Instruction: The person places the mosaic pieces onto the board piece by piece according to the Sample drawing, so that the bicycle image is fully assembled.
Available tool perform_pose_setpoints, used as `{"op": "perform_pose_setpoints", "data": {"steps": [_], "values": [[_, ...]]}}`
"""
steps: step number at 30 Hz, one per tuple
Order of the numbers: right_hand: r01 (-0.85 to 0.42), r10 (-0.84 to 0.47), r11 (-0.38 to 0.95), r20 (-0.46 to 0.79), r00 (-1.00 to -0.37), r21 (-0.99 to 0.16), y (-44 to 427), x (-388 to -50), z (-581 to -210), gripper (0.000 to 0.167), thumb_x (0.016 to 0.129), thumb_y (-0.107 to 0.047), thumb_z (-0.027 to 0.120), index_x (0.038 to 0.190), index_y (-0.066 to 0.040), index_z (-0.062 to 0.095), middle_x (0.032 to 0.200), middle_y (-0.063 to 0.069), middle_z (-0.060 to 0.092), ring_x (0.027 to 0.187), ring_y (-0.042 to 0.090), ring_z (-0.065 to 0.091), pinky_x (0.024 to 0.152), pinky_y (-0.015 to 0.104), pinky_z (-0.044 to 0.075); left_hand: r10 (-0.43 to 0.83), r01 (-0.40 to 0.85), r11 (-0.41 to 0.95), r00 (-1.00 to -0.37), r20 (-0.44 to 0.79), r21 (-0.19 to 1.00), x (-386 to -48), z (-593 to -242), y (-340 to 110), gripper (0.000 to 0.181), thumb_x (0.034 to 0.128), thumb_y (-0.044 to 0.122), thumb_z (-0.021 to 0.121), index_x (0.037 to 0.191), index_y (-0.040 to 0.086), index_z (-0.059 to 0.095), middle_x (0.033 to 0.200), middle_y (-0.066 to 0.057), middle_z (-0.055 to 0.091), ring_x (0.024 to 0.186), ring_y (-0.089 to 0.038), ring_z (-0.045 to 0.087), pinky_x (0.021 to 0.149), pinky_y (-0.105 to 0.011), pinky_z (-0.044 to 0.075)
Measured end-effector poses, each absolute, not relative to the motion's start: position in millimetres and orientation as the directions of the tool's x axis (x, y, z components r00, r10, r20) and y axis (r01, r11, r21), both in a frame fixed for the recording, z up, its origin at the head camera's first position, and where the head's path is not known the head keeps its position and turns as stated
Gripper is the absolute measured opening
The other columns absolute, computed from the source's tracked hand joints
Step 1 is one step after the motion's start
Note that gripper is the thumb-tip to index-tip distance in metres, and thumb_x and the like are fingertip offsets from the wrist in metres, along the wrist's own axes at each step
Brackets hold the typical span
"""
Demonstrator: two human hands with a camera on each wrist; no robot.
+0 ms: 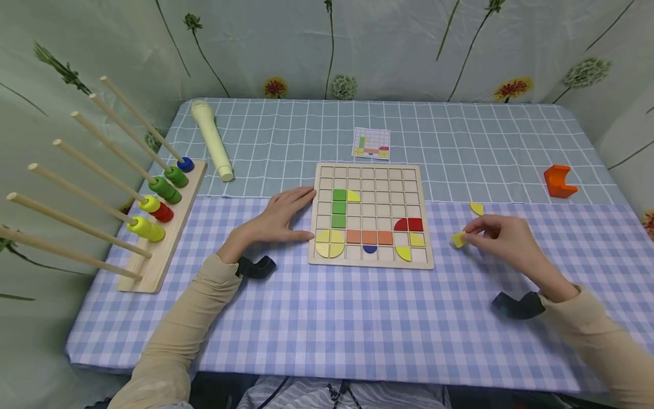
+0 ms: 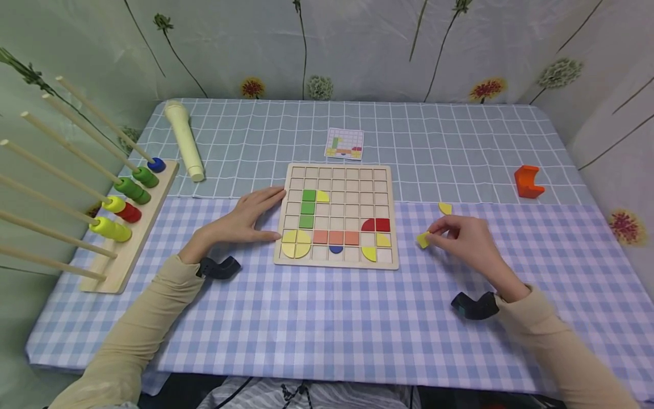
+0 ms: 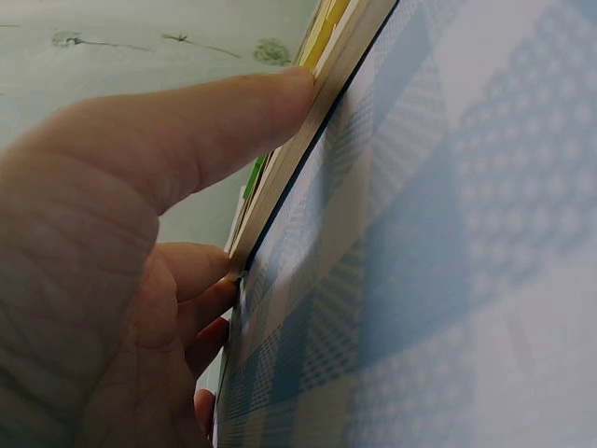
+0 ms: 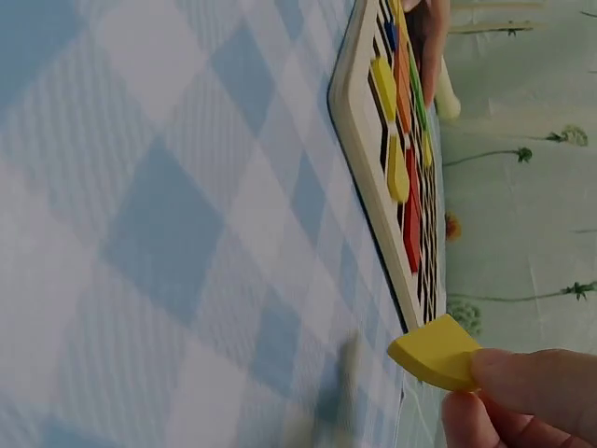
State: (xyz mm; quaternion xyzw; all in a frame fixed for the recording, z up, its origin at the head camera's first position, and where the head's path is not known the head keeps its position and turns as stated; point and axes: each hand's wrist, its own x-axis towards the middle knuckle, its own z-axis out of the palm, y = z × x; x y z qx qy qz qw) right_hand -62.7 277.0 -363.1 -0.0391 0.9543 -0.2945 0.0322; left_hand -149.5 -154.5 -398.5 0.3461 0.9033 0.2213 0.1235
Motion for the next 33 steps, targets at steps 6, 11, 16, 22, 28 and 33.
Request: {"op": "perform_pose_setpoints", "data": {"steps": [6, 11, 16, 22, 28, 33], "values": [[-0.027, -0.1, 0.783, -0.083, -0.992, -0.621, 265, -58, -366, 0.018, 0.081, -0.016, 0.072, 0.09, 0.0, 0.069, 0.069, 0.005, 0.058, 0.052, 0.006, 0.038, 0.047, 0.023, 0.029, 0.681, 0.572, 0.662, -0.729, -0.071, 0.485, -150, -398, -155, 0.093, 0.0794, 0.041, 0.068, 0.15, 0.007, 0.019, 0.158, -0.012, 0.018, 0.145, -0.03, 0.015, 0.112, -0.054, 0.013], [0.02, -0.096, 0.75, -0.138, -0.986, -0.661, 255, -55, -368, 0.021, 0.082, -0.017, 0.071, 0.094, 0.001, 0.068, 0.076, 0.007, 0.061, 0.055, 0.006, 0.041, 0.049, 0.021, 0.033, 0.68, 0.568, 0.662, -0.73, -0.073, 0.489, -150, -399, -154, 0.093, 0.0795, 0.041, 0.068, 0.15, 0.007, 0.019, 0.158, -0.012, 0.019, 0.145, -0.029, 0.015, 0.112, -0.054, 0.013], [0.06, -0.11, 0.722, -0.2, -0.974, -0.689, 246, -53, -370, 0.023, 0.083, -0.018, 0.07, 0.095, 0.002, 0.067, 0.076, 0.005, 0.062, 0.058, 0.007, 0.045, 0.052, 0.019, 0.037, 0.678, 0.566, 0.664, -0.731, -0.074, 0.488, -149, -399, -155, 0.093, 0.0793, 0.042, 0.068, 0.15, 0.007, 0.019, 0.158, -0.012, 0.018, 0.145, -0.03, 0.015, 0.112, -0.054, 0.013], [0.064, -0.135, 0.657, -0.201, -0.97, -0.751, 241, -53, -379, 0.019, 0.082, -0.015, 0.07, 0.092, 0.001, 0.066, 0.07, -0.004, 0.063, 0.056, 0.006, 0.046, 0.051, 0.018, 0.038, 0.677, 0.564, 0.666, -0.732, -0.076, 0.489, -149, -399, -155, 0.093, 0.0795, 0.041, 0.068, 0.151, 0.007, 0.019, 0.158, -0.011, 0.018, 0.146, -0.03, 0.015, 0.112, -0.054, 0.013], [0.089, -0.129, 0.637, -0.219, -0.967, -0.766, 235, -54, -383, 0.019, 0.082, -0.016, 0.07, 0.092, 0.001, 0.066, 0.069, -0.01, 0.063, 0.055, 0.002, 0.048, 0.051, 0.016, 0.039, 0.676, 0.563, 0.666, -0.733, -0.077, 0.489, -149, -399, -155, 0.093, 0.0799, 0.042, 0.068, 0.151, 0.008, 0.018, 0.158, -0.011, 0.017, 0.146, -0.029, 0.015, 0.112, -0.053, 0.013], [0.1, -0.101, 0.671, -0.224, -0.969, -0.735, 230, -53, -378, 0.024, 0.082, -0.018, 0.071, 0.093, 0.004, 0.067, 0.07, -0.003, 0.063, 0.055, 0.001, 0.046, 0.05, 0.017, 0.038, 0.678, 0.567, 0.665, -0.731, -0.074, 0.487, -150, -400, -155, 0.093, 0.08, 0.042, 0.068, 0.151, 0.007, 0.019, 0.158, -0.011, 0.018, 0.145, -0.03, 0.015, 0.112, -0.054, 0.013]]}}
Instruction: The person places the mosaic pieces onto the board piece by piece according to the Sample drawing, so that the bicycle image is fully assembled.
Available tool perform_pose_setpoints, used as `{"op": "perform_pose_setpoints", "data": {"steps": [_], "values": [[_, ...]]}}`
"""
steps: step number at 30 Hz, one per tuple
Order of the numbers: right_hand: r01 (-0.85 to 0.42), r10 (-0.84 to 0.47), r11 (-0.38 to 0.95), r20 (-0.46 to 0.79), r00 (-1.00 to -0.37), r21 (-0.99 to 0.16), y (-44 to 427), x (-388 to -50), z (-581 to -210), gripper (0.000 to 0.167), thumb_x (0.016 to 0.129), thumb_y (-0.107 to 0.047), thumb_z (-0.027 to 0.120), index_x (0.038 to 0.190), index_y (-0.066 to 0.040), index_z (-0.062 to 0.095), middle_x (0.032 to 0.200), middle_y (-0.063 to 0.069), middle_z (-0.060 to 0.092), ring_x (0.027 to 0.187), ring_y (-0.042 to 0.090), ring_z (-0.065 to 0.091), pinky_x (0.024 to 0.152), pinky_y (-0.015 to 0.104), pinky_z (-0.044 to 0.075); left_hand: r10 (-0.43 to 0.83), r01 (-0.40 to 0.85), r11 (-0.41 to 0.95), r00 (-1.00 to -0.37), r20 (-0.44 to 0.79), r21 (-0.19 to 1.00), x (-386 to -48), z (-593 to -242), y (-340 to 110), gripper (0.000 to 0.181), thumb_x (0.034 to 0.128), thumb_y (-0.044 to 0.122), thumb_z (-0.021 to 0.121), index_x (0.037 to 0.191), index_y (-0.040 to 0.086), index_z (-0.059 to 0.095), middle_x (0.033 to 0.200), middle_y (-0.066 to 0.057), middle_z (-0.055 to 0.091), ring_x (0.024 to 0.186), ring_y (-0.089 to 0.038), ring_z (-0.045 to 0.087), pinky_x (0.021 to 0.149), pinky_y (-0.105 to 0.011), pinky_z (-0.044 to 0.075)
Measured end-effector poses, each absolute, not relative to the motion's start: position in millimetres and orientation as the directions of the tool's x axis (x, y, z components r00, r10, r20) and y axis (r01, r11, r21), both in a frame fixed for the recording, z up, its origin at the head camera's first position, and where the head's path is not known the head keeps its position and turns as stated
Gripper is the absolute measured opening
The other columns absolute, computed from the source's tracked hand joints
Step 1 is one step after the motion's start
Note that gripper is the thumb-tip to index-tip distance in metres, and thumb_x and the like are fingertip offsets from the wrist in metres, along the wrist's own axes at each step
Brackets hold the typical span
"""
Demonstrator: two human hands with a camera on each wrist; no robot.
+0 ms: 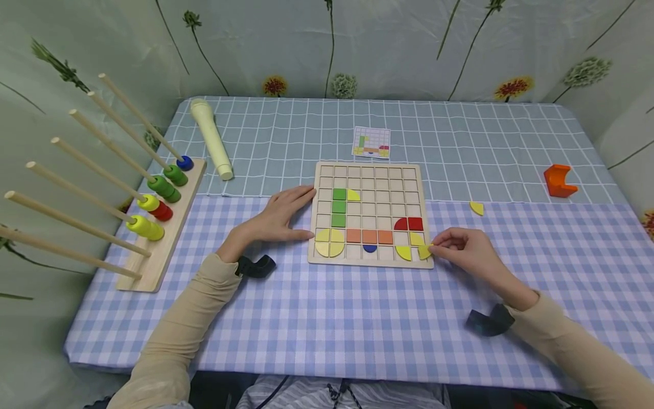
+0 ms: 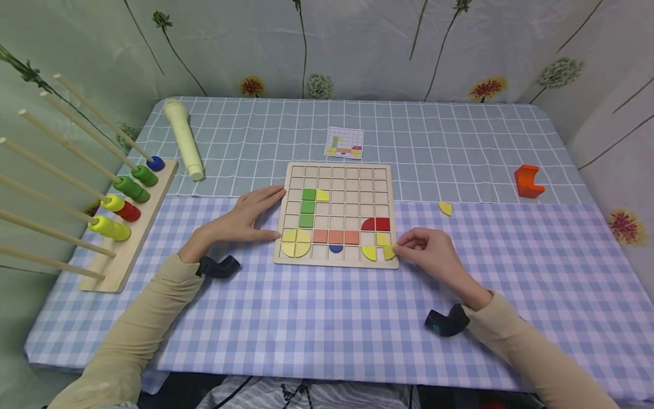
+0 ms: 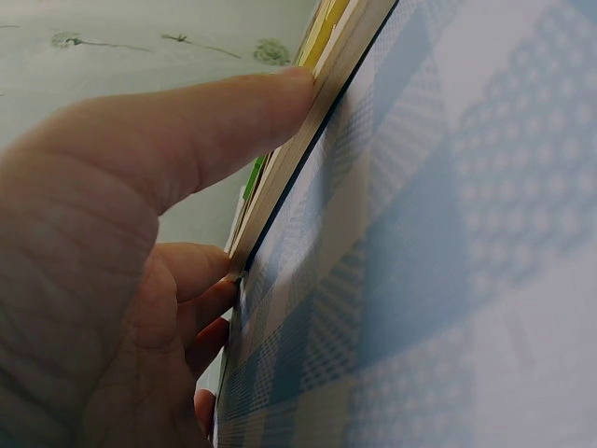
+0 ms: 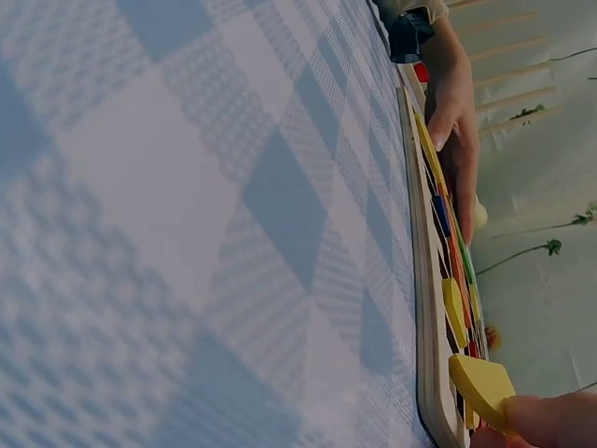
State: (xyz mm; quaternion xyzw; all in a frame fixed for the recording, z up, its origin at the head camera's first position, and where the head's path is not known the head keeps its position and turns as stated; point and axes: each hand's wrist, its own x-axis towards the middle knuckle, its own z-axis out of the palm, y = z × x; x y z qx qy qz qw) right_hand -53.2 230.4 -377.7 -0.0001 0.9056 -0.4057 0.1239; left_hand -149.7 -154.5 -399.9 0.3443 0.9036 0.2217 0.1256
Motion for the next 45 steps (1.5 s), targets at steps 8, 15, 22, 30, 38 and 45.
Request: {"op": "perform_pose_setpoints", "data": {"steps": [8, 15, 22, 30, 38, 45], "values": [[0.029, -0.14, 0.716, -0.184, -0.973, -0.697, 224, -52, -375, 0.022, 0.082, -0.019, 0.072, 0.089, 0.001, 0.069, 0.071, 0.004, 0.064, 0.055, 0.001, 0.043, 0.051, 0.017, 0.035, 0.677, 0.563, 0.662, -0.733, -0.071, 0.495, -150, -399, -155, 0.092, 0.08, 0.041, 0.068, 0.15, 0.007, 0.019, 0.158, -0.011, 0.019, 0.146, -0.029, 0.015, 0.112, -0.054, 0.013], [0.011, -0.148, 0.724, -0.17, -0.974, -0.69, 222, -53, -377, 0.019, 0.082, -0.017, 0.071, 0.092, 0.0, 0.07, 0.073, 0.006, 0.065, 0.056, 0.002, 0.042, 0.051, 0.018, 0.034, 0.672, 0.559, 0.667, -0.737, -0.073, 0.493, -150, -399, -155, 0.092, 0.08, 0.041, 0.068, 0.15, 0.007, 0.019, 0.158, -0.011, 0.018, 0.146, -0.029, 0.015, 0.112, -0.053, 0.013], [0.007, -0.142, 0.733, -0.164, -0.976, -0.68, 222, -52, -379, 0.016, 0.082, -0.014, 0.07, 0.094, -0.003, 0.071, 0.071, 0.005, 0.062, 0.057, 0.005, 0.041, 0.051, 0.019, 0.033, 0.665, 0.55, 0.671, -0.743, -0.076, 0.497, -150, -397, -154, 0.092, 0.0797, 0.041, 0.069, 0.15, 0.007, 0.02, 0.158, -0.011, 0.018, 0.146, -0.029, 0.014, 0.112, -0.053, 0.012], [-0.049, -0.184, 0.721, -0.123, -0.975, -0.692, 220, -50, -379, 0.014, 0.081, -0.011, 0.07, 0.092, -0.003, 0.072, 0.069, 0.004, 0.059, 0.056, 0.004, 0.04, 0.05, 0.019, 0.033, 0.668, 0.554, 0.669, -0.741, -0.074, 0.496, -149, -398, -154, 0.092, 0.0798, 0.042, 0.069, 0.15, 0.007, 0.02, 0.158, -0.011, 0.018, 0.146, -0.029, 0.015, 0.112, -0.053, 0.013], [-0.048, -0.162, 0.728, -0.104, -0.981, -0.684, 229, -51, -373, 0.015, 0.082, -0.013, 0.07, 0.094, -0.003, 0.072, 0.073, 0.007, 0.06, 0.054, 0.006, 0.04, 0.049, 0.021, 0.032, 0.671, 0.553, 0.667, -0.738, -0.078, 0.499, -148, -397, -154, 0.093, 0.0793, 0.042, 0.068, 0.151, 0.008, 0.019, 0.158, -0.01, 0.017, 0.146, -0.029, 0.014, 0.112, -0.054, 0.012], [-0.124, -0.148, 0.789, 0.01, -0.989, -0.602, 253, -63, -372, 0.012, 0.082, -0.007, 0.069, 0.093, -0.003, 0.072, 0.079, 0.011, 0.065, 0.055, 0.006, 0.038, 0.049, 0.021, 0.031, 0.673, 0.559, 0.666, -0.735, -0.076, 0.493, -149, -398, -155, 0.093, 0.0793, 0.043, 0.068, 0.151, 0.008, 0.019, 0.158, -0.011, 0.018, 0.146, -0.03, 0.014, 0.112, -0.054, 0.013]]}}
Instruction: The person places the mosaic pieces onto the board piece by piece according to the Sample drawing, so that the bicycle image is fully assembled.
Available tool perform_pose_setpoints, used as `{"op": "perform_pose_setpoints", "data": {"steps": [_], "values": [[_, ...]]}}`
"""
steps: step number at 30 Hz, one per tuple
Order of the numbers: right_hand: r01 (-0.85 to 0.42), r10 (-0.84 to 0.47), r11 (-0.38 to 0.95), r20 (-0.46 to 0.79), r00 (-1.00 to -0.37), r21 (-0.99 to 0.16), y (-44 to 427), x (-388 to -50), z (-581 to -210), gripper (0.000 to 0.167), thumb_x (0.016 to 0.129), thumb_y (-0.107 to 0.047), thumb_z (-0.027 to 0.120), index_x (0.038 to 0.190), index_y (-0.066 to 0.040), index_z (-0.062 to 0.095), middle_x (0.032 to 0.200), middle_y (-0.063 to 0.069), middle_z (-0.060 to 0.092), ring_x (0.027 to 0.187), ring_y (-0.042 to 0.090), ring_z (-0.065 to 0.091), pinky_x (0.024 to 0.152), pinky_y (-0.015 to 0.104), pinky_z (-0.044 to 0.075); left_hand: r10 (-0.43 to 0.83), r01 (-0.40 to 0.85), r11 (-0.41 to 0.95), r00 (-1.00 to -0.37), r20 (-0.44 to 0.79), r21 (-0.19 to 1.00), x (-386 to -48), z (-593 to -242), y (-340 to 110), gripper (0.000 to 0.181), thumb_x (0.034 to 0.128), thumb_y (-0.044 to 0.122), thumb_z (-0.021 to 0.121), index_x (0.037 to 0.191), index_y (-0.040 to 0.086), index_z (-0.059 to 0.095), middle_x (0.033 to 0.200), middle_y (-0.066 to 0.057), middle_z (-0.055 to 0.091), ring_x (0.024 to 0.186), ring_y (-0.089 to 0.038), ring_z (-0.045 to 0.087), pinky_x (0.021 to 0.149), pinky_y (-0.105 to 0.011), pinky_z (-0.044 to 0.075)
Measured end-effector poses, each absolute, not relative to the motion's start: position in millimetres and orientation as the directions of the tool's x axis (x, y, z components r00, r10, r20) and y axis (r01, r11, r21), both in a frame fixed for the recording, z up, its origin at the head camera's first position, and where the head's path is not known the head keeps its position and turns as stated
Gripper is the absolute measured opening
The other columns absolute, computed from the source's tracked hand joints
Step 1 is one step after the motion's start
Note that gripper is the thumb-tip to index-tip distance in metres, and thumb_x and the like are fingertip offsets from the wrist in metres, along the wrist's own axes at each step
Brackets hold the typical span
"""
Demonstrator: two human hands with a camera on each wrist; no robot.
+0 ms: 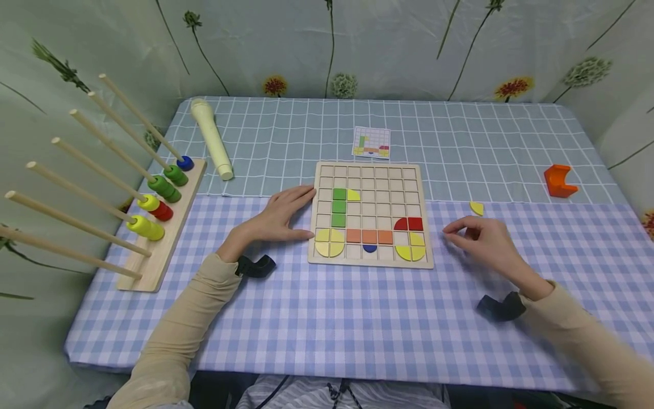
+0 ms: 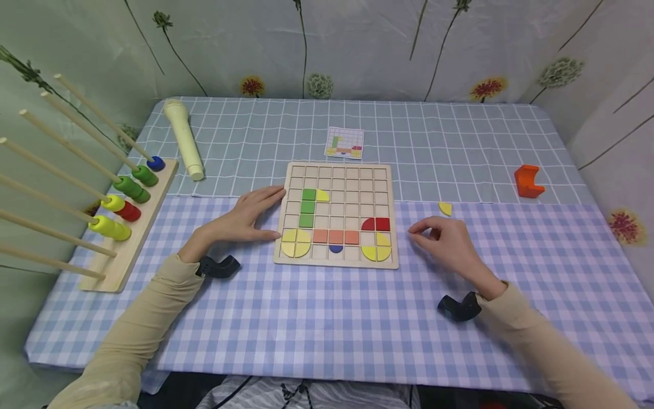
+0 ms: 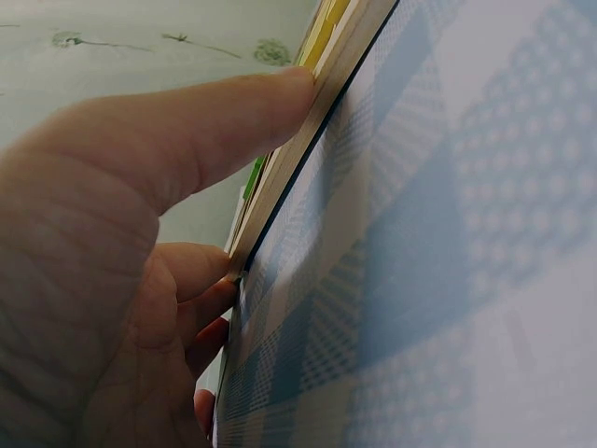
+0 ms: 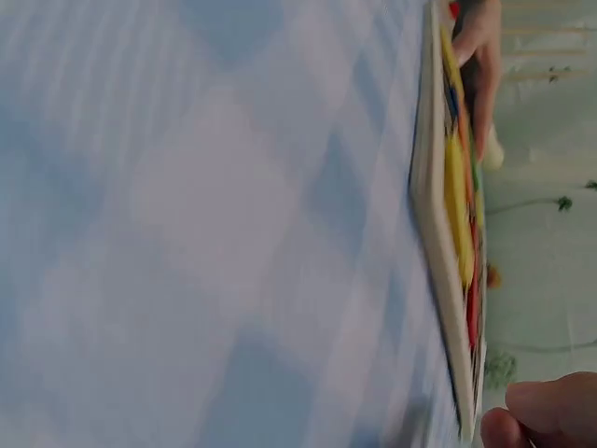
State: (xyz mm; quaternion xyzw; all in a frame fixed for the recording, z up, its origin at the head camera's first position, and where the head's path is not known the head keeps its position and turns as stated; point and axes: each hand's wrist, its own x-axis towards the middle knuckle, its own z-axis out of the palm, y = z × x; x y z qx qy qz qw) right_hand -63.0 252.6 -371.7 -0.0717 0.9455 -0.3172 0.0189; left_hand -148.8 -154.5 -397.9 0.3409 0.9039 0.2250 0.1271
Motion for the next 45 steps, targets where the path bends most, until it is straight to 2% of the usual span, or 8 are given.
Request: {"op": "perform_pose_setpoints", "data": {"steps": [9, 19, 23, 26, 29, 33, 38, 45], "values": [[-0.216, -0.162, 0.837, 0.149, -0.975, -0.503, 285, -81, -372, 0.014, 0.08, 0.0, 0.067, 0.093, -0.001, 0.072, 0.088, 0.018, 0.067, 0.058, 0.001, 0.038, 0.051, 0.017, 0.032, 0.672, 0.56, 0.666, -0.737, -0.071, 0.493, -149, -398, -154, 0.093, 0.0792, 0.042, 0.069, 0.15, 0.008, 0.02, 0.158, -0.01, 0.018, 0.146, -0.029, 0.015, 0.112, -0.054, 0.013], [-0.261, -0.19, 0.838, 0.192, -0.963, -0.48, 302, -95, -375, 0.021, 0.078, 0.009, 0.062, 0.095, 0.001, 0.072, 0.094, 0.02, 0.066, 0.06, -0.003, 0.036, 0.053, 0.014, 0.031, 0.672, 0.557, 0.663, -0.737, -0.071, 0.5, -149, -398, -154, 0.092, 0.0797, 0.042, 0.068, 0.15, 0.007, 0.02, 0.158, -0.011, 0.019, 0.146, -0.029, 0.015, 0.112, -0.054, 0.013], [-0.304, -0.244, 0.851, 0.191, -0.951, -0.428, 305, -98, -379, 0.022, 0.079, 0.009, 0.061, 0.097, 0.002, 0.072, 0.105, 0.019, 0.063, 0.063, 0.003, 0.039, 0.054, 0.014, 0.032, 0.672, 0.56, 0.665, -0.737, -0.069, 0.495, -149, -398, -154, 0.092, 0.0797, 0.042, 0.068, 0.15, 0.007, 0.021, 0.158, -0.011, 0.019, 0.145, -0.029, 0.015, 0.112, -0.054, 0.013], [-0.338, -0.298, 0.867, 0.163, -0.941, -0.366, 308, -100, -380, 0.029, 0.078, 0.013, 0.056, 0.101, 0.003, 0.071, 0.115, 0.022, 0.058, 0.072, 0.015, 0.046, 0.057, 0.02, 0.034, 0.674, 0.562, 0.665, -0.735, -0.07, 0.492, -149, -398, -154, 0.092, 0.0797, 0.041, 0.068, 0.15, 0.007, 0.021, 0.158, -0.012, 0.019, 0.145, -0.03, 0.015, 0.112, -0.054, 0.013], [-0.376, -0.353, 0.873, 0.128, -0.927, -0.311, 311, -101, -381, 0.037, 0.075, 0.016, 0.052, 0.107, 0.004, 0.068, 0.117, 0.024, 0.056, 0.082, 0.03, 0.051, 0.066, 0.034, 0.043, 0.674, 0.562, 0.665, -0.735, -0.072, 0.492, -149, -398, -154, 0.092, 0.0798, 0.041, 0.068, 0.15, 0.007, 0.02, 0.158, -0.012, 0.019, 0.146, -0.03, 0.015, 0.112, -0.054, 0.012], [-0.391, -0.378, 0.882, 0.102, -0.92, -0.264, 315, -100, -380, 0.039, 0.075, 0.016, 0.051, 0.11, 0.005, 0.066, 0.112, 0.025, 0.058, 0.093, 0.037, 0.052, 0.077, 0.051, 0.044, 0.672, 0.557, 0.667, -0.737, -0.076, 0.495, -149, -398, -154, 0.092, 0.08, 0.041, 0.068, 0.15, 0.007, 0.02, 0.158, -0.011, 0.018, 0.146, -0.029, 0.015, 0.112, -0.054, 0.012], [-0.373, -0.361, 0.899, 0.093, -0.928, -0.23, 322, -99, -379, 0.036, 0.076, 0.014, 0.056, 0.11, 0.006, 0.066, 0.106, 0.026, 0.06, 0.096, 0.041, 0.053, 0.081, 0.055, 0.044, 0.672, 0.557, 0.667, -0.736, -0.078, 0.495, -149, -398, -154, 0.092, 0.0799, 0.041, 0.068, 0.15, 0.007, 0.019, 0.158, -0.011, 0.018, 0.146, -0.029, 0.015, 0.112, -0.053, 0.012], [-0.393, -0.37, 0.893, 0.139, -0.919, -0.22, 328, -102, -378, 0.027, 0.072, 0.006, 0.071, 0.099, 0.008, 0.069, 0.095, 0.025, 0.063, 0.086, 0.038, 0.058, 0.075, 0.053, 0.046, 0.672, 0.559, 0.671, -0.736, -0.081, 0.487, -149, -398, -154, 0.093, 0.0796, 0.042, 0.068, 0.151, 0.008, 0.019, 0.158, -0.011, 0.018, 0.146, -0.029, 0.015, 0.112, -0.054, 0.012]]}}
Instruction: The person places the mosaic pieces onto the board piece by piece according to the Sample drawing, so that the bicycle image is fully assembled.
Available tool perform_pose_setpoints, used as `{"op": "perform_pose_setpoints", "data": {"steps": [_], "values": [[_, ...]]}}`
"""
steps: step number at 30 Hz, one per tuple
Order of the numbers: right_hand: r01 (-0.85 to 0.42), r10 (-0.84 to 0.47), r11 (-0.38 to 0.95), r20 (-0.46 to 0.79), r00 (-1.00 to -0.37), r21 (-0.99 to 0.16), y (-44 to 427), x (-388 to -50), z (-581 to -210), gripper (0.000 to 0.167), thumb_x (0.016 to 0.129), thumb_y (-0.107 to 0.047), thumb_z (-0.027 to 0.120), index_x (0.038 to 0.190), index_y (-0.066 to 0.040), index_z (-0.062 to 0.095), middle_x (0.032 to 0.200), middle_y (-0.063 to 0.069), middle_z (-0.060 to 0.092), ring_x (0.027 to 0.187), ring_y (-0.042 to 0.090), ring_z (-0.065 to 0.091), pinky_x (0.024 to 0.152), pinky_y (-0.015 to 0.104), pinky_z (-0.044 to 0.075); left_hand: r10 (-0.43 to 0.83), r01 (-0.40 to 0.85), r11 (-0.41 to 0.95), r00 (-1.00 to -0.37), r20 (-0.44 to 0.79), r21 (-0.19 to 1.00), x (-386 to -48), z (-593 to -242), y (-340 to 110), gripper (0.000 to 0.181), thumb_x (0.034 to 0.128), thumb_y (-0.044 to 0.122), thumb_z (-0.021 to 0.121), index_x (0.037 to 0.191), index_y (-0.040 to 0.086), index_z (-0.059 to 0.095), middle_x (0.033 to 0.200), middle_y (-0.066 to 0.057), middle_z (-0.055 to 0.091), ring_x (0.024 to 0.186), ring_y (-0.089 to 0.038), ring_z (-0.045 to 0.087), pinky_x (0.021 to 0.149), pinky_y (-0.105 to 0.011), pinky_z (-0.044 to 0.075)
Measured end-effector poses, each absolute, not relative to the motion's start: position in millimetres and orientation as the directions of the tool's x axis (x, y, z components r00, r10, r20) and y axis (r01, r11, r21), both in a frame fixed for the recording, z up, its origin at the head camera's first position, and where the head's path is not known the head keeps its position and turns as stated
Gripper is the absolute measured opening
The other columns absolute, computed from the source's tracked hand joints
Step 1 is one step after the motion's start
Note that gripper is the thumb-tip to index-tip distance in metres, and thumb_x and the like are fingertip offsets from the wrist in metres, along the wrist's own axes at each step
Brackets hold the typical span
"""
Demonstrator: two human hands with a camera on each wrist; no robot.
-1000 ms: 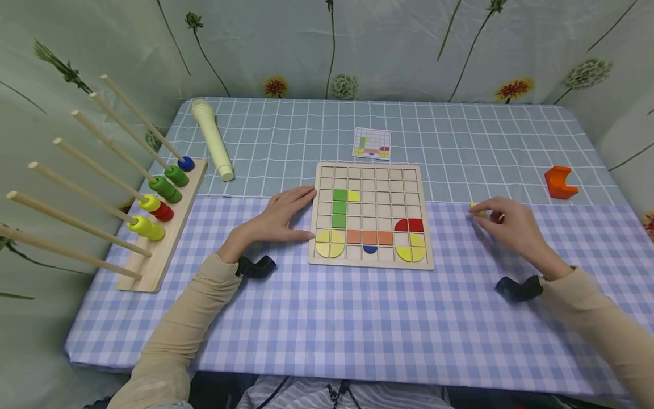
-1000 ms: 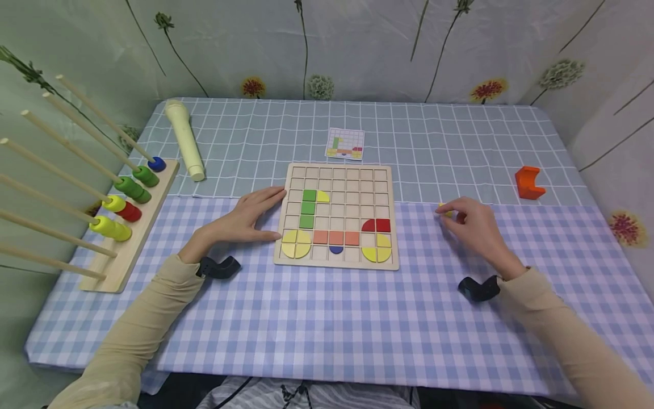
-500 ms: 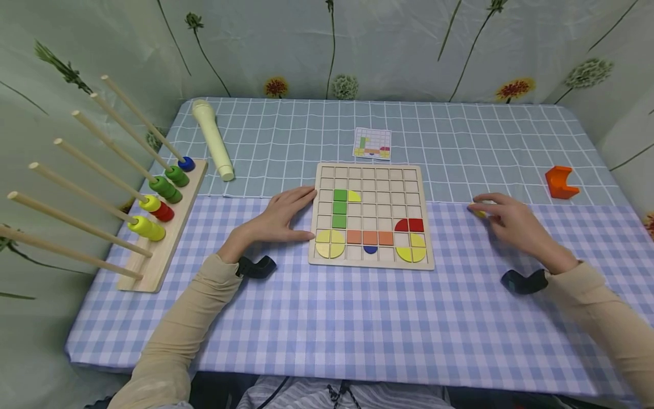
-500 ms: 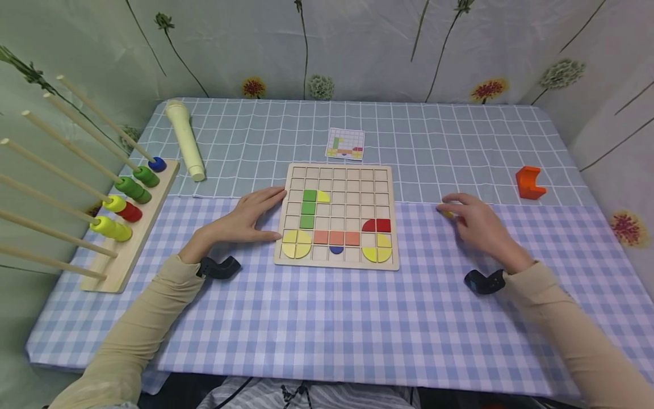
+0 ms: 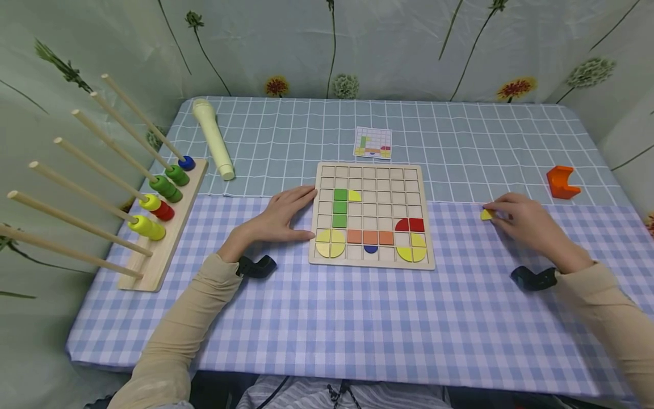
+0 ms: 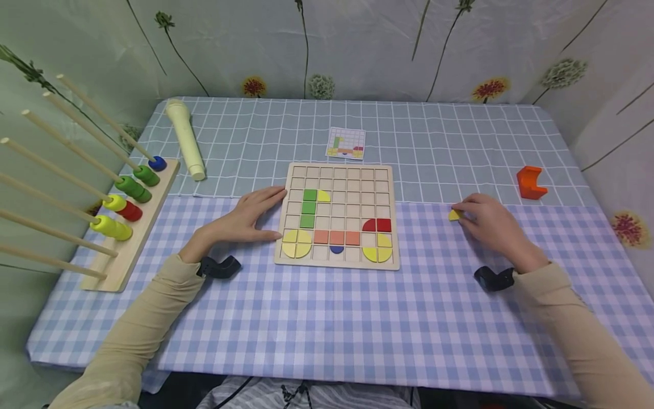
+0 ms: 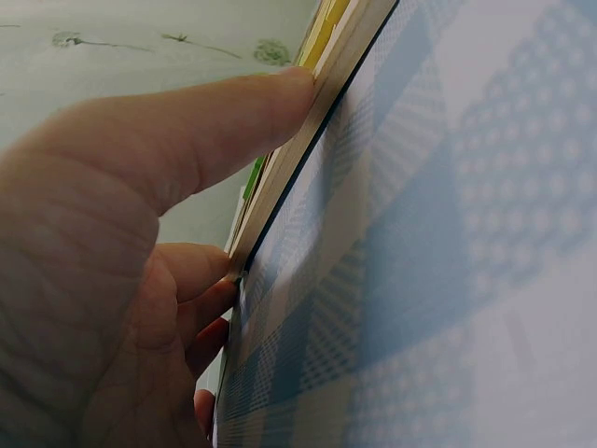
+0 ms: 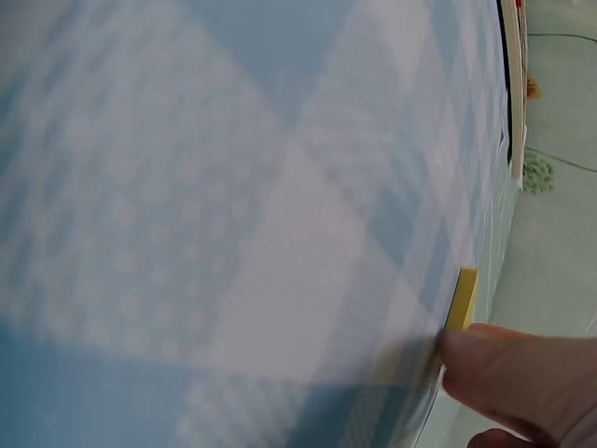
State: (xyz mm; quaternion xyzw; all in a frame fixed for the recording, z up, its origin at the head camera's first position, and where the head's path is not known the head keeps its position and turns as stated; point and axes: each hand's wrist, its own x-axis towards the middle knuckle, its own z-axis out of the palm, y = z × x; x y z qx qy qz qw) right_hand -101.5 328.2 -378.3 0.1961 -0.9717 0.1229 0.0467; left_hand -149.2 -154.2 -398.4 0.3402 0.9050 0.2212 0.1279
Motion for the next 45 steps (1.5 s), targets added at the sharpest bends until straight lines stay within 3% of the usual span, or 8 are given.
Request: {"op": "perform_pose_setpoints", "data": {"steps": [3, 5, 8, 11, 20, 30, 37, 45], "values": [[-0.376, -0.354, 0.899, 0.133, -0.926, -0.225, 328, -102, -378, 0.023, 0.072, 0.002, 0.073, 0.095, 0.007, 0.069, 0.096, 0.025, 0.063, 0.084, 0.036, 0.058, 0.074, 0.05, 0.048, 0.672, 0.558, 0.671, -0.736, -0.082, 0.489, -149, -398, -154, 0.093, 0.0797, 0.042, 0.068, 0.151, 0.008, 0.019, 0.158, -0.01, 0.018, 0.146, -0.029, 0.014, 0.112, -0.054, 0.012], [-0.368, -0.346, 0.9, 0.131, -0.929, -0.234, 328, -102, -378, 0.022, 0.072, -0.001, 0.075, 0.093, 0.006, 0.07, 0.093, 0.022, 0.064, 0.076, 0.03, 0.057, 0.068, 0.04, 0.049, 0.672, 0.558, 0.67, -0.736, -0.081, 0.489, -149, -398, -155, 0.093, 0.0797, 0.042, 0.068, 0.151, 0.008, 0.019, 0.158, -0.011, 0.018, 0.146, -0.029, 0.014, 0.112, -0.054, 0.012], [-0.358, -0.338, 0.902, 0.121, -0.933, -0.24, 327, -103, -378, 0.021, 0.072, -0.004, 0.076, 0.092, 0.004, 0.071, 0.084, 0.016, 0.064, 0.067, 0.018, 0.048, 0.056, 0.026, 0.04, 0.672, 0.559, 0.67, -0.737, -0.079, 0.489, -148, -399, -155, 0.092, 0.0796, 0.041, 0.068, 0.15, 0.007, 0.019, 0.158, -0.011, 0.018, 0.146, -0.029, 0.014, 0.112, -0.054, 0.012], [-0.349, -0.332, 0.905, 0.109, -0.937, -0.244, 326, -103, -377, 0.022, 0.073, -0.005, 0.076, 0.092, 0.003, 0.07, 0.08, 0.011, 0.063, 0.064, 0.012, 0.04, 0.053, 0.021, 0.031, 0.67, 0.555, 0.669, -0.739, -0.078, 0.495, -148, -398, -155, 0.092, 0.0795, 0.041, 0.068, 0.15, 0.007, 0.02, 0.158, -0.011, 0.018, 0.146, -0.03, 0.015, 0.112, -0.054, 0.012], [-0.422, -0.375, 0.863, 0.208, -0.903, -0.278, 309, -97, -373, 0.023, 0.069, -0.002, 0.077, 0.092, 0.0, 0.072, 0.083, 0.011, 0.067, 0.063, 0.009, 0.041, 0.054, 0.018, 0.034, 0.668, 0.55, 0.668, -0.74, -0.079, 0.5, -146, -398, -155, 0.092, 0.0796, 0.041, 0.068, 0.15, 0.007, 0.02, 0.158, -0.011, 0.018, 0.146, -0.029, 0.015, 0.112, -0.054, 0.012], [-0.45, -0.416, 0.839, 0.172, -0.893, -0.306, 279, -91, -368, 0.028, 0.072, -0.004, 0.076, 0.099, -0.002, 0.072, 0.091, 0.011, 0.068, 0.074, 0.017, 0.053, 0.062, 0.023, 0.046, 0.673, 0.56, 0.668, -0.736, -0.076, 0.49, -148, -399, -153, 0.092, 0.0797, 0.042, 0.068, 0.15, 0.006, 0.02, 0.157, -0.012, 0.019, 0.146, -0.029, 0.015, 0.113, -0.053, 0.012], [-0.549, -0.494, 0.776, 0.242, -0.835, -0.311, 260, -86, -368, 0.027, 0.07, -0.001, 0.077, 0.096, -0.003, 0.072, 0.092, 0.01, 0.067, 0.083, 0.021, 0.061, 0.068, 0.037, 0.052, 0.673, 0.561, 0.669, -0.736, -0.077, 0.487, -149, -398, -153, 0.092, 0.0795, 0.041, 0.069, 0.15, 0.006, 0.02, 0.157, -0.013, 0.018, 0.146, -0.03, 0.015, 0.113, -0.054, 0.012], [-0.658, -0.582, 0.687, 0.31, -0.752, -0.309, 241, -84, -372, 0.031, 0.065, -0.001, 0.08, 0.095, -0.004, 0.073, 0.09, 0.007, 0.066, 0.083, 0.017, 0.059, 0.067, 0.033, 0.05, 0.674, 0.564, 0.671, -0.735, -0.077, 0.482, -150, -398, -153, 0.091, 0.0805, 0.042, 0.068, 0.15, 0.006, 0.021, 0.157, -0.013, 0.019, 0.146, -0.03, 0.015, 0.113, -0.054, 0.012]]}}
